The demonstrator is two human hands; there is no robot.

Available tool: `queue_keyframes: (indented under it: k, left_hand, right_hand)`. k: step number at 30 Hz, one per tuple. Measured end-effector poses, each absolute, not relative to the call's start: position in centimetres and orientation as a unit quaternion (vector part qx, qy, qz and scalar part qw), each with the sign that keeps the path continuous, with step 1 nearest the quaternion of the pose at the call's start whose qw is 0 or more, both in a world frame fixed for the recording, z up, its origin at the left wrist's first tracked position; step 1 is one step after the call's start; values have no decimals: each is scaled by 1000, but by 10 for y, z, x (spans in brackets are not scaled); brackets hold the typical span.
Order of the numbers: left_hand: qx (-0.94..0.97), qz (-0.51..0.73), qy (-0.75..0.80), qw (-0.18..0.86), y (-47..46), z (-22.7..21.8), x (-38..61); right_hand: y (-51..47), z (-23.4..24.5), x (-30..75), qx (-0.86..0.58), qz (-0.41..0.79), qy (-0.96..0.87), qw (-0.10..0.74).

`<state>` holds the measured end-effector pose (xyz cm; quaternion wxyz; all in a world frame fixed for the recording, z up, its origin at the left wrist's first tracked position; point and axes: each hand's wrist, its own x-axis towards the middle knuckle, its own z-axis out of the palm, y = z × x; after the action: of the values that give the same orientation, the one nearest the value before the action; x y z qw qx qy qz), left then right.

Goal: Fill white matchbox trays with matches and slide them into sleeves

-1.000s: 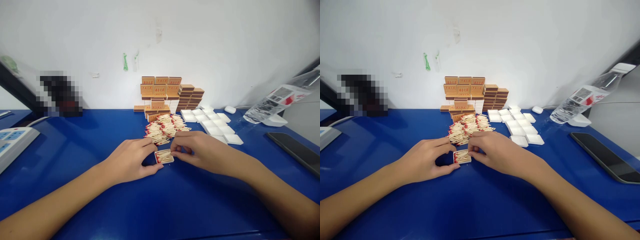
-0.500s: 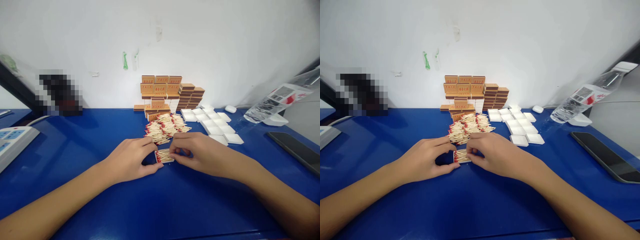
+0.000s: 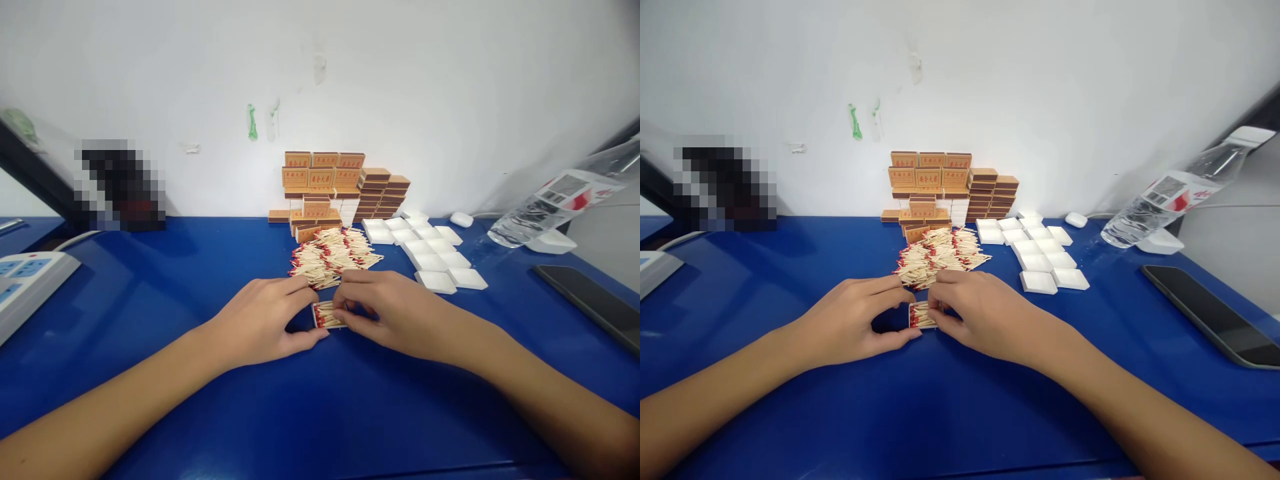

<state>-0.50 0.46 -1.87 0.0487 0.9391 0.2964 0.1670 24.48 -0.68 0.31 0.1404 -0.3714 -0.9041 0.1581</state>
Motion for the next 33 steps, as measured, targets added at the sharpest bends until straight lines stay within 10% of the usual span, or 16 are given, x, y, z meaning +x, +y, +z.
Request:
queue_keyframes:
  k: [33]
  left_hand:
    - [941,206,266,48,6,-19,-6]
  right_hand:
    - [-8,-3,242,-343,105,-917,177]
